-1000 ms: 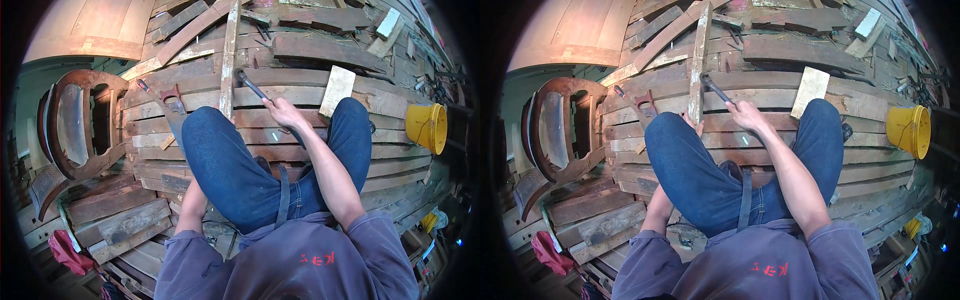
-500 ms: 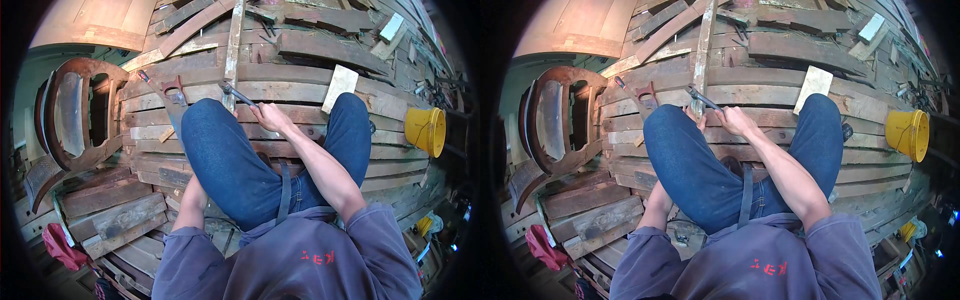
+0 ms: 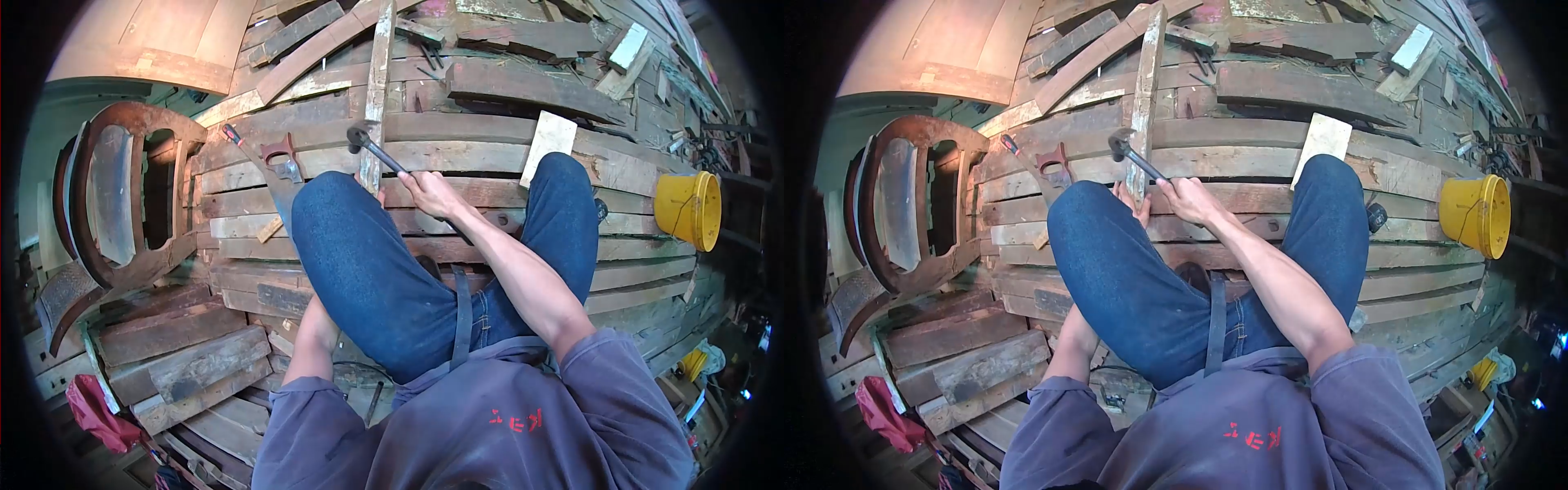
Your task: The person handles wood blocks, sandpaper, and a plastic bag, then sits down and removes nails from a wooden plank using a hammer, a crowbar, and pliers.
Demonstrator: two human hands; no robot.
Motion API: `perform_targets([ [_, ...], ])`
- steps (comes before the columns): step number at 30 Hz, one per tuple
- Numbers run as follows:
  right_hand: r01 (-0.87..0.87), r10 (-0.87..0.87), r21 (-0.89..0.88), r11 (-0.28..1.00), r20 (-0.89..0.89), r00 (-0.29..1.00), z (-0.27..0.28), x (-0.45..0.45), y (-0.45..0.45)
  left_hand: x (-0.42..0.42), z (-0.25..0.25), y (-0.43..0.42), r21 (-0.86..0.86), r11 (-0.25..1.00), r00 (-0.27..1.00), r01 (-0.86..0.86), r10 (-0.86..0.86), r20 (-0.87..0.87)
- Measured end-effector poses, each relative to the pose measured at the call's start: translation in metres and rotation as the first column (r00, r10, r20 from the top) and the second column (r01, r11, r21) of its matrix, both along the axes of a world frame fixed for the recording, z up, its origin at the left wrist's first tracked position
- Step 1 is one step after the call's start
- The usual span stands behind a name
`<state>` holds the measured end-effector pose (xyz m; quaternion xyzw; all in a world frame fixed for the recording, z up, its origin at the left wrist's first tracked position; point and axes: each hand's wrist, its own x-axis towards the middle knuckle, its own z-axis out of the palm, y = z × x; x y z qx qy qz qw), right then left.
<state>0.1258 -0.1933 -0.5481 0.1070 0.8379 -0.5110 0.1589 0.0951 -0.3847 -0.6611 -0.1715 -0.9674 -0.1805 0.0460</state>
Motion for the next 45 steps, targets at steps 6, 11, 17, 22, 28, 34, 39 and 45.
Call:
perform_targets([
  [6, 0.005, -0.005, 0.006, 1.0, -0.021, 1.0, 0.005, -0.004, -0.002, 0.003, 0.024, 0.01, 0.175, 0.983, 0.995, -0.064, 0.049, 0.092],
  [11, -0.041, 0.034, 0.096, 0.995, 0.077, 0.996, -0.007, 0.001, 0.002, 0.005, 0.02, 0.006, 0.099, 0.995, 0.998, -0.032, 0.025, 0.064],
  [17, 0.026, -0.025, 0.05, 0.998, -0.029, 0.999, 0.028, 0.005, -0.006, 0.008, 0.021, 0.004, 0.079, 0.996, 0.998, -0.03, 0.025, 0.064],
  [22, -0.057, 0.05, 0.248, 0.967, 0.036, 0.998, 0.013, 0.011, -0.002, 0.005, 0.025, 0.007, 0.07, 0.997, 0.998, -0.018, 0.014, 0.057],
  [28, -0.062, 0.066, 0.213, 0.975, -0.012, 0.998, 0.04, 0.011, -0.012, 0.001, 0.028, 0.011, 0.061, 0.998, 0.997, -0.018, 0.014, 0.075],
  [34, -0.05, 0.034, 0.271, 0.961, 0.061, 0.998, 0.027, 0.013, -0.01, -0.002, 0.03, 0.015, 0.044, 0.999, 0.997, -0.001, -0.002, 0.08],
  [39, -0.01, -0.001, 0.188, 0.982, 0.06, 0.998, 0.061, 0.01, -0.014, -0.006, 0.032, 0.018, 0.042, 0.999, 0.996, -0.004, 0.0, 0.095],
  [45, -0.043, 0.035, 0.328, 0.944, 0.028, 0.999, 0.026, 0.01, 0.001, -0.009, 0.033, 0.02, 0.032, 0.999, 0.994, -0.003, 0.0, 0.105],
])
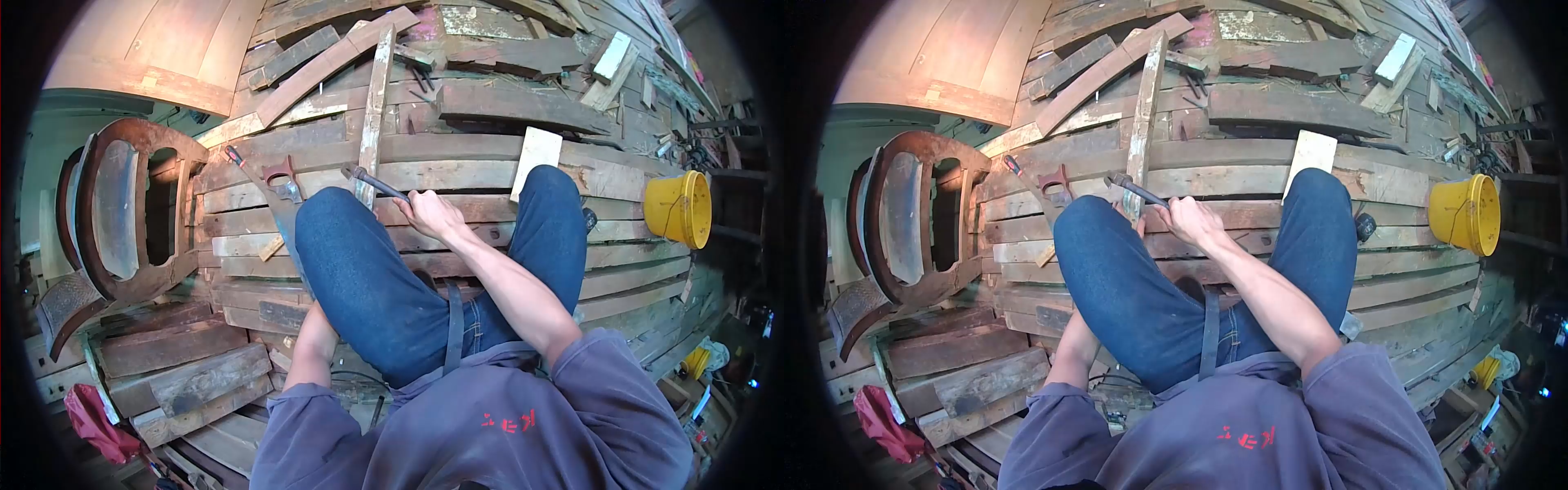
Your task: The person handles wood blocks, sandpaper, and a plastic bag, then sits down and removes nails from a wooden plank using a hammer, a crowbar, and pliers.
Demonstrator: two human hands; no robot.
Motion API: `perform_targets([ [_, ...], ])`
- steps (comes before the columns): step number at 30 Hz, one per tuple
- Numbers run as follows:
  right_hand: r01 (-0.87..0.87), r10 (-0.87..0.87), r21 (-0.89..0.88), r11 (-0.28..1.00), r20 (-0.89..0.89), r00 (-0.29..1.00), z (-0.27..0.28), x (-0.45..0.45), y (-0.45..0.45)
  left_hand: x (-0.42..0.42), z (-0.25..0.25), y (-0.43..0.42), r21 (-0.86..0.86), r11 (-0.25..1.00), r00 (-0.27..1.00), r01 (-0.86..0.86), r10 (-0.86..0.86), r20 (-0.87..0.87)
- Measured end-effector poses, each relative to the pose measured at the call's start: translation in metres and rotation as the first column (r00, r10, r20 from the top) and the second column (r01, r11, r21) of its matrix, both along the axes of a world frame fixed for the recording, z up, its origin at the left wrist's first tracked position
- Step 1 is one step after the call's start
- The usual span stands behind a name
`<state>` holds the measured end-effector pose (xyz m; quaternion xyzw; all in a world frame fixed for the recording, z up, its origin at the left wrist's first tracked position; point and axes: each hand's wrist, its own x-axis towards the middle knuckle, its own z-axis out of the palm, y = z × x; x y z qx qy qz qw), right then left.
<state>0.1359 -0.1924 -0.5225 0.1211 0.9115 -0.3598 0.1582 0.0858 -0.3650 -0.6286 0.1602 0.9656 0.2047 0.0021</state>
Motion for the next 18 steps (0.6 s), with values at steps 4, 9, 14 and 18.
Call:
perform_targets([
  [4, 0.128, -0.125, -0.042, 0.991, 0.065, 0.99, 0.018, -0.006, 0.01, -0.005, 0.001, 0.001, -0.013, 1.0, 1.0, -0.009, 0.01, 0.016],
  [9, 0.299, -0.3, 0.025, 0.954, 0.094, 0.949, 0.006, -0.009, 0.037, -0.009, 0.004, 0.004, -0.019, 1.0, 1.0, -0.013, 0.014, 0.021],
  [14, 0.388, -0.403, 0.168, 0.906, 0.067, 0.913, -0.021, 0.002, 0.048, -0.01, 0.004, 0.008, -0.025, 1.0, 0.999, -0.012, 0.013, 0.03],
  [18, 0.33, -0.355, 0.206, 0.921, 0.099, 0.93, -0.04, 0.004, 0.051, -0.013, 0.006, 0.011, -0.029, 1.0, 0.999, -0.012, 0.013, 0.032],
])
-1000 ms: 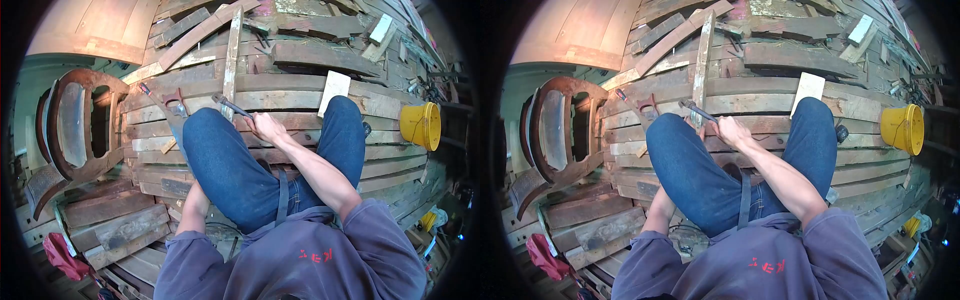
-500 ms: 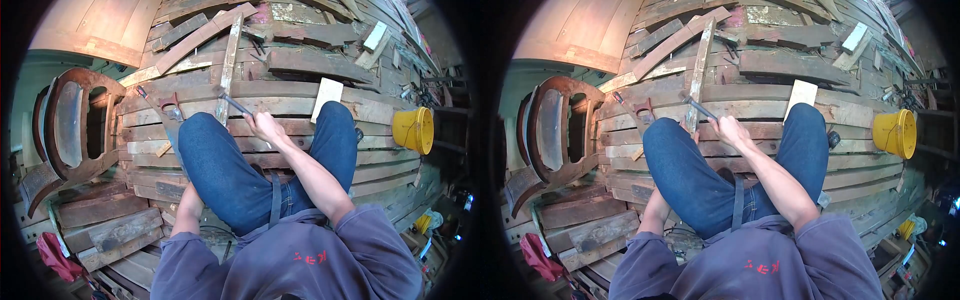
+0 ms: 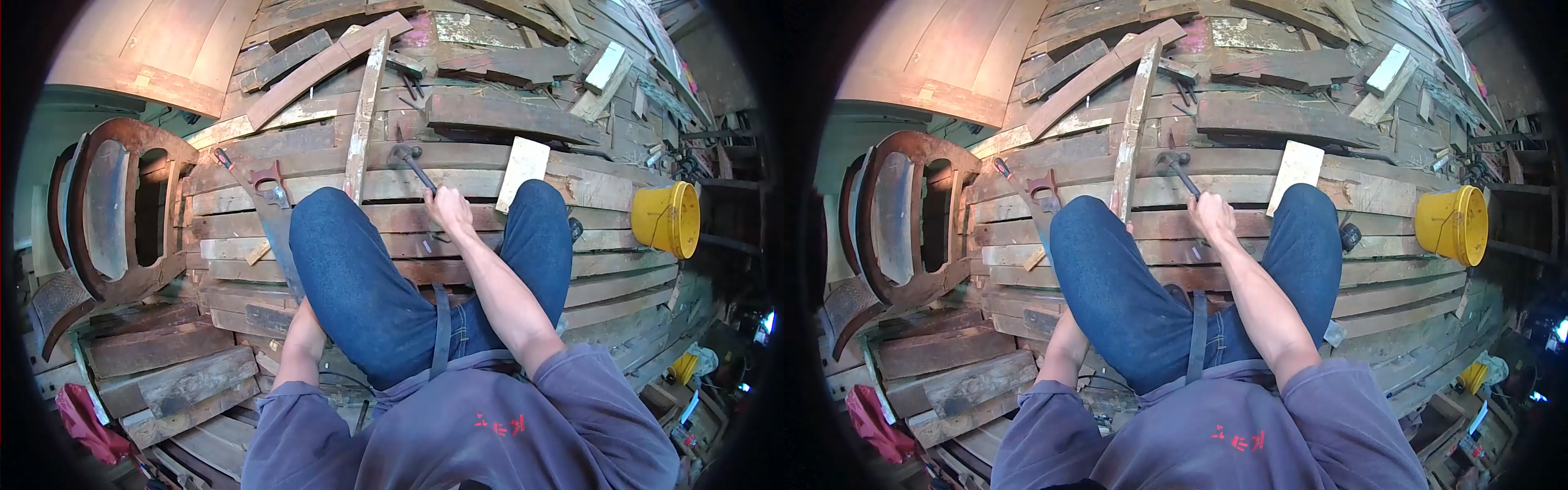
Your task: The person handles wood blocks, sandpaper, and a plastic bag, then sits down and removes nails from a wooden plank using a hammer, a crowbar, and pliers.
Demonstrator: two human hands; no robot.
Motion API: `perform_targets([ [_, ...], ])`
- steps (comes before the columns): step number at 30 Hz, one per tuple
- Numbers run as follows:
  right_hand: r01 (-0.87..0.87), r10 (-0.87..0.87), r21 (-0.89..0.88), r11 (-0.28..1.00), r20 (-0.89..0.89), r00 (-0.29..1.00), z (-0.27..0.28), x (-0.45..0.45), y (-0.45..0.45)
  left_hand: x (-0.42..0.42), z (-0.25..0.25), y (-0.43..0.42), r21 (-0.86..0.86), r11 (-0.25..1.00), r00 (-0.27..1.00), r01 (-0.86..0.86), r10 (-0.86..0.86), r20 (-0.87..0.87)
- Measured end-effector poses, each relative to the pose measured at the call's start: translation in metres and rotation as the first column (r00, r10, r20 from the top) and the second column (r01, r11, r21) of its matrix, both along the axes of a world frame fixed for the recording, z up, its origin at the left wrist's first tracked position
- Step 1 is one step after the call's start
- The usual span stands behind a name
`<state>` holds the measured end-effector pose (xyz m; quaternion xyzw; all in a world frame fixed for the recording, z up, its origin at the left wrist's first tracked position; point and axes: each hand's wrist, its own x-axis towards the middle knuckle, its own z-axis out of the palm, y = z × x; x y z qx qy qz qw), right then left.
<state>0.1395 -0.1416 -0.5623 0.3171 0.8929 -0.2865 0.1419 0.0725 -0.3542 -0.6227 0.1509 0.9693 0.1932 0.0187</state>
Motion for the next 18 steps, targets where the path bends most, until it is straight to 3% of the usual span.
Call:
perform_targets([
  [6, -0.18, 0.18, -0.01, 0.984, 0.093, 0.979, -0.025, 0.006, -0.003, -0.003, 0.002, 0.005, -0.005, 1.0, 1.0, 0.002, -0.002, 0.009],
  [18, -0.129, 0.154, -0.134, 0.983, 0.201, 0.967, -0.031, 0.006, 0.0, -0.008, 0.008, 0.017, -0.006, 1.0, 1.0, 0.001, -0.001, 0.014],
])
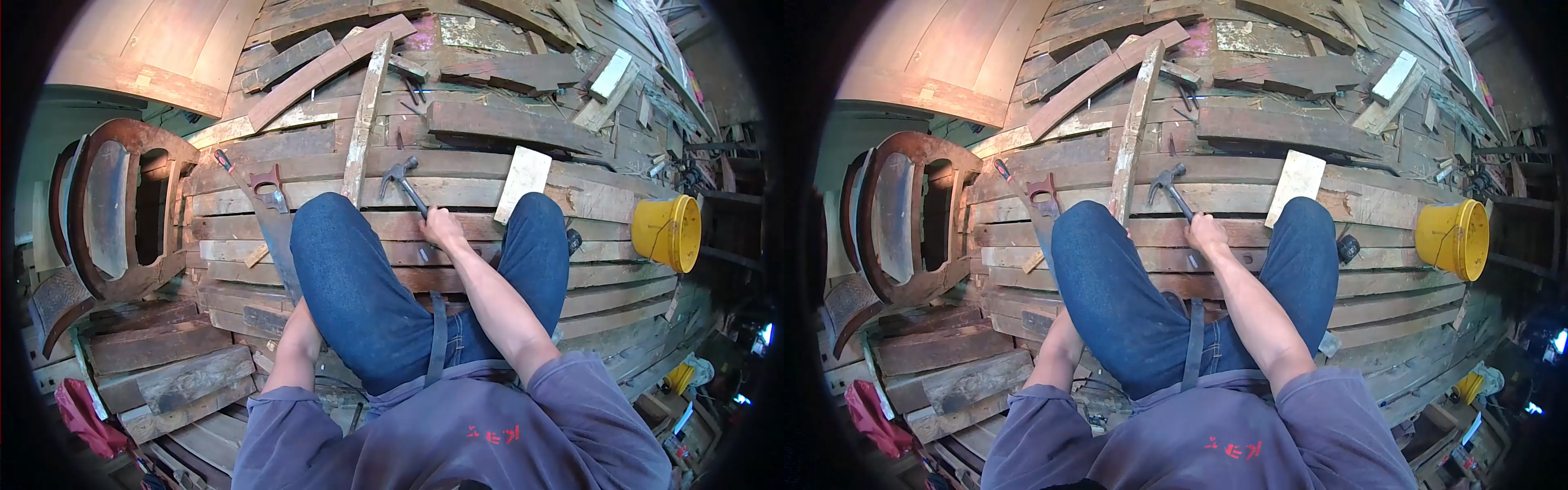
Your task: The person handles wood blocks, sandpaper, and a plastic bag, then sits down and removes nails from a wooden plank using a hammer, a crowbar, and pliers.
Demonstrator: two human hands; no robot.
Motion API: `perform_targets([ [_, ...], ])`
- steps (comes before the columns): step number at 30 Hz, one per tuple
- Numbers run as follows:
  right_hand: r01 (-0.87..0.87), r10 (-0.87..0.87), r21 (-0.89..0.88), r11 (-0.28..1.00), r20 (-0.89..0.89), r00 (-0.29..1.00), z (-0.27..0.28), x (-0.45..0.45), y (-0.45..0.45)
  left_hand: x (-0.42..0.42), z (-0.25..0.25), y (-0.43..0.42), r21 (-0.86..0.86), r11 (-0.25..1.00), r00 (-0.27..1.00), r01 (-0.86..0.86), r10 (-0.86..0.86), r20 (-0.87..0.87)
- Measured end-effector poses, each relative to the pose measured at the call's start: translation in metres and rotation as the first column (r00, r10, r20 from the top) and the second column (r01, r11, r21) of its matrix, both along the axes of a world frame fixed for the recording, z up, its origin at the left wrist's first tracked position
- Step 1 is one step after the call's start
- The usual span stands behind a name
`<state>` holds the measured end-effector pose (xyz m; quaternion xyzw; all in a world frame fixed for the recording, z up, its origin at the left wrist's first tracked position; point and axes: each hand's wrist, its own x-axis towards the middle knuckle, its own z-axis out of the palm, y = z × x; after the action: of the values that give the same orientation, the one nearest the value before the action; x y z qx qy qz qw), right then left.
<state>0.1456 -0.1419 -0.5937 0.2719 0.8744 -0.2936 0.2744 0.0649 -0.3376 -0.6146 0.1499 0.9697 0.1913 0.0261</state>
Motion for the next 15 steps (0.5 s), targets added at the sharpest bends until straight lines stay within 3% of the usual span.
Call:
perform_targets([
  [3, -0.039, 0.044, -0.065, 0.997, 0.084, 0.995, -0.001, -0.003, 0.005, 0.0, 0.0, 0.004, 0.002, 1.0, 1.0, -0.004, 0.004, 0.007],
  [11, -0.072, 0.084, -0.137, 0.988, 0.084, 0.993, -0.006, -0.001, 0.007, -0.003, 0.002, 0.013, -0.001, 1.0, 1.0, -0.014, 0.014, 0.01],
  [15, -0.181, 0.181, -0.131, 0.975, -0.009, 0.983, -0.008, 0.0, 0.007, -0.006, 0.004, 0.016, 0.0, 1.0, 1.0, -0.012, 0.012, 0.013],
])
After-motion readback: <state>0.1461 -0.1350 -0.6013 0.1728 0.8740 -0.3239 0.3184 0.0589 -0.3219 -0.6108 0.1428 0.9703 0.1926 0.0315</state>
